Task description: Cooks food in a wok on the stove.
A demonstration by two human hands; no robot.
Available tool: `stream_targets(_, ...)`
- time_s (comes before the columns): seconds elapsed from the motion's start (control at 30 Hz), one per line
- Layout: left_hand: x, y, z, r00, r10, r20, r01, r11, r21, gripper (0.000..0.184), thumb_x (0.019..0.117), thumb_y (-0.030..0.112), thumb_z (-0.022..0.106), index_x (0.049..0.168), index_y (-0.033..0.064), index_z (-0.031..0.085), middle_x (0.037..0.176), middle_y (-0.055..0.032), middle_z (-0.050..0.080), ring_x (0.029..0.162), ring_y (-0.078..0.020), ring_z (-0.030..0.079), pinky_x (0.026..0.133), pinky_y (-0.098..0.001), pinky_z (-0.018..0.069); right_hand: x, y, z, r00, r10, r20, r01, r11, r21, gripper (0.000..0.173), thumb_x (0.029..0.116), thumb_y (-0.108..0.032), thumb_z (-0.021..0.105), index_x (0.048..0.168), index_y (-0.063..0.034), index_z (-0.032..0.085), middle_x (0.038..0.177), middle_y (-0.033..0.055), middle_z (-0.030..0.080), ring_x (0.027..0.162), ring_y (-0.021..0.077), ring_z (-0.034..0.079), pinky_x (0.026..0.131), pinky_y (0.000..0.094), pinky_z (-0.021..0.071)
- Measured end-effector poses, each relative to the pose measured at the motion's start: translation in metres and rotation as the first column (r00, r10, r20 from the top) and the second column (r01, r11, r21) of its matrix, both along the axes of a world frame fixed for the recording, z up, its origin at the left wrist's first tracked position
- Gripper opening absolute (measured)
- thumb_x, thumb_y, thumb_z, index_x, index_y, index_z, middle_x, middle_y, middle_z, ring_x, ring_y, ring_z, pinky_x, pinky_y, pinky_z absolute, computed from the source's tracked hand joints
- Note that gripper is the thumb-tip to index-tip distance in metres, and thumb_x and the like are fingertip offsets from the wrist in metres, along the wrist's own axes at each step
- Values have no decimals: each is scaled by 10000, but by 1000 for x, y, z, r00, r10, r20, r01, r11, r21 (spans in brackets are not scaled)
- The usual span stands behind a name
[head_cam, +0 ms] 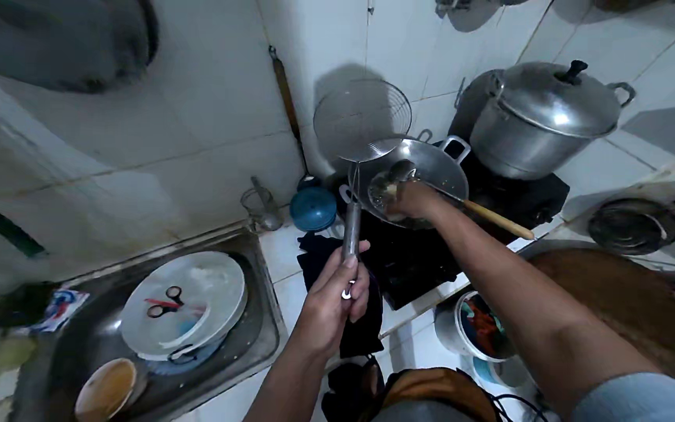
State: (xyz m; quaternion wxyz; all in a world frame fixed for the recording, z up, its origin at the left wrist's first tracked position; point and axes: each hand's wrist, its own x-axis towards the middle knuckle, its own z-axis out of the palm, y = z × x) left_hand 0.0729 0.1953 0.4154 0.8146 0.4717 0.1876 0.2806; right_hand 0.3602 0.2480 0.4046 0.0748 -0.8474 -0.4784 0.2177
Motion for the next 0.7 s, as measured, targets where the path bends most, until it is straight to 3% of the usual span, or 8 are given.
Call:
stream_targets(0.07,-4,3,1,1000,-8,12,8,1000,12,413,1069,265,326,1421,97,463,662,72,448,494,-6,413,470,-144,381,-5,9,7,998,-64,-7,64,998,23,645,924,-518,720,1287,10,644,1234,292,651,1187,475,609,989,709,450)
stream_targets(0.13,-7,6,0,1000,-21,16,21,1000,10,410,1069,268,334,1417,99,470,660,72,449,492,-7,411,468,-144,379,-9,3,27,995,-92,-24,94,990,102,599,954,-498,690,1269,10,645,1200,284,660,1151,468,625,967,698,466)
stream_targets(0.23,-11,8,0,999,-38,15,38,999,-5,400,1073,269,337,1404,94,476,659,75,451,486,2,401,461,-135,367,-1,-38,63,994,-99,50,82,960,266,500,993,-458,645,1203,-5,654,1076,266,680,1039,472,650,893,714,471)
stream_targets(0.3,-14,9,0,999,-42,1,42,999,-9,392,1071,275,346,1394,105,489,650,80,446,481,5,395,459,-132,362,17,-77,74,972,-180,153,122,937,327,484,999,-451,633,1202,-12,656,1077,271,690,1035,494,654,888,749,452)
stream_targets(0.4,-17,12,-1,999,-52,-6,52,999,-7,390,1071,271,345,1395,114,493,652,83,445,484,9,397,458,-127,359,58,-135,62,936,-292,195,236,935,266,502,970,-411,685,1234,12,630,1162,327,643,1099,555,599,913,799,391)
stream_targets(0.47,-17,13,-2,998,-56,-11,56,998,0,395,1068,270,341,1399,119,494,652,83,450,487,8,399,463,-130,362,85,-163,38,941,-317,118,292,937,195,570,909,-366,787,1301,-6,582,1166,326,628,1065,553,605,853,785,441)
stream_targets(0.57,-15,15,-2,998,-61,-9,61,998,9,406,1070,277,338,1414,119,486,659,83,446,493,4,398,471,-136,363,99,-173,11,963,-269,26,263,953,150,672,826,-130,868,1392,-63,513,1041,277,668,933,503,646,797,729,499)
stream_targets(0.7,-12,17,-2,998,-55,-18,55,998,15,410,1071,261,315,1414,115,486,656,79,439,485,3,389,459,-135,355,82,-172,14,982,-155,106,121,955,272,410,961,-24,690,1356,-79,594,1113,268,681,969,487,672,848,699,519)
